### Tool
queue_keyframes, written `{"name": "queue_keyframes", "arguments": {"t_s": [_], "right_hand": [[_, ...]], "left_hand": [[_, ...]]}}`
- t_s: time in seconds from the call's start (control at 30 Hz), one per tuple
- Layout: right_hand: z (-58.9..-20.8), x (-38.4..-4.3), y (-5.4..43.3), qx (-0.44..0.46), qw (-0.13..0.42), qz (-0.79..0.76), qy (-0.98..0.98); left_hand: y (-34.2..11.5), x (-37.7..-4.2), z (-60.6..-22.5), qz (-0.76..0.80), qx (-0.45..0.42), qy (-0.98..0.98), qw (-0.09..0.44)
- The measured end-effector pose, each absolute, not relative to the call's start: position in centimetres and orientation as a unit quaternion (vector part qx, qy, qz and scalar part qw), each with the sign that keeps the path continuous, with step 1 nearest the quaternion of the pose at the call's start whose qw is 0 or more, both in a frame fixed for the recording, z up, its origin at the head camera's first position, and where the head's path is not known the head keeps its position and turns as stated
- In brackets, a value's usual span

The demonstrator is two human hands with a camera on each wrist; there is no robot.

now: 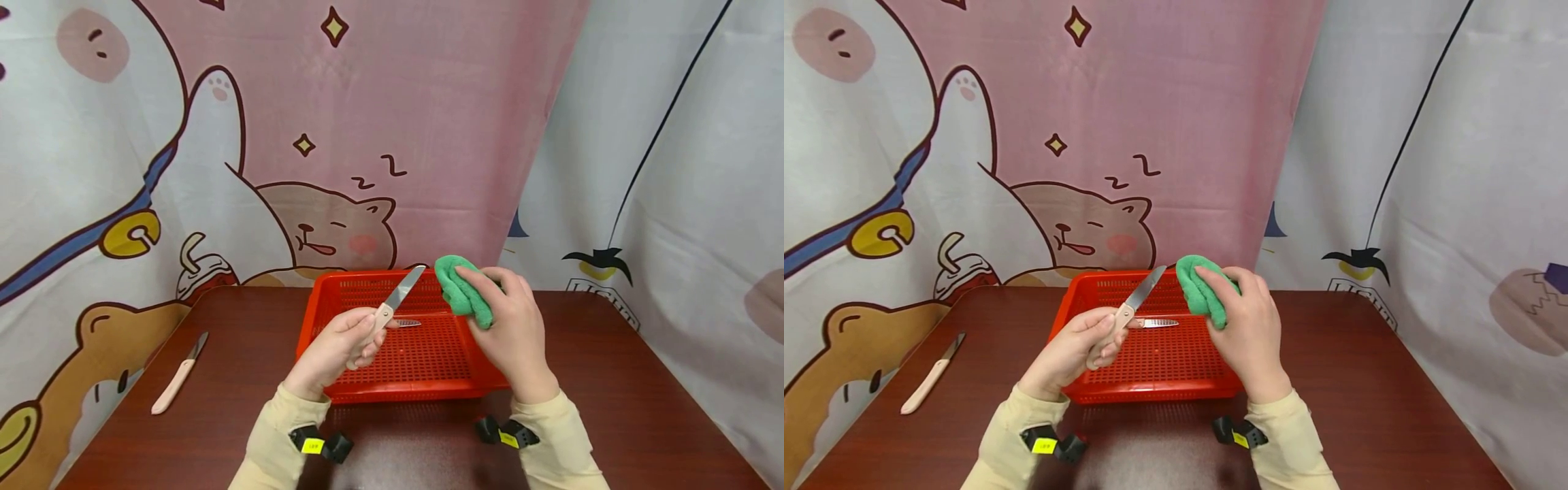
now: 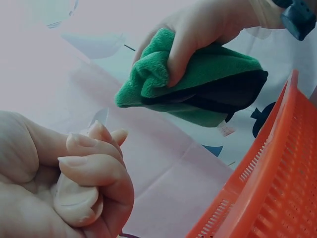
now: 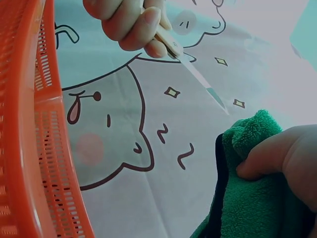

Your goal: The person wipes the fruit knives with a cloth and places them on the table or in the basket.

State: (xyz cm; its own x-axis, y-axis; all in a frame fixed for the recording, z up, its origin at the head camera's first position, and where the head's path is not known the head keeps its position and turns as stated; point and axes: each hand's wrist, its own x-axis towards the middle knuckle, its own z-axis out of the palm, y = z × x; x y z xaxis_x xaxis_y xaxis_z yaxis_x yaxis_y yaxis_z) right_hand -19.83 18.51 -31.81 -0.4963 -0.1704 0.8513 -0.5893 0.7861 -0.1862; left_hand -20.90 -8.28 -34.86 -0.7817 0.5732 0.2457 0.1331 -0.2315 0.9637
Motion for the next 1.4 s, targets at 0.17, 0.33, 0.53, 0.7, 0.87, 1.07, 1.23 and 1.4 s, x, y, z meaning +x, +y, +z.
{"name": "queue_keyframes", "arguments": {"t_s": [0.17,0.33,0.53,0.7,0.87,1.07,1.23,1.4], "right_hand": [[-32.1,-19.5,18.8,0.228,0.442,0.239,-0.834],[-32.4,-19.0,18.8,0.234,0.441,0.245,-0.831],[-32.6,-18.4,18.1,0.268,0.433,0.257,-0.822],[-32.7,-17.9,17.0,0.299,0.422,0.249,-0.819],[-33.0,-17.7,15.8,0.334,0.425,0.248,-0.804],[-33.3,-17.5,15.1,0.34,0.41,0.246,-0.81],[-33.4,-17.5,14.9,0.333,0.4,0.238,-0.82],[-33.2,-17.5,14.9,0.331,0.397,0.23,-0.824]], "left_hand": [[-8.4,-21.0,-34.9,0.729,0.288,0.601,0.155],[-8.3,-21.0,-34.8,0.725,0.288,0.605,0.158],[-8.3,-21.1,-34.5,0.713,0.293,0.618,0.152],[-8.3,-21.2,-34.4,0.707,0.282,0.631,0.153],[-8.1,-21.1,-34.4,0.702,0.28,0.639,0.147],[-7.6,-21.0,-34.5,0.698,0.278,0.644,0.144],[-7.3,-20.8,-34.4,0.68,0.296,0.657,0.135],[-7.4,-20.7,-34.4,0.669,0.302,0.666,0.133]]}}
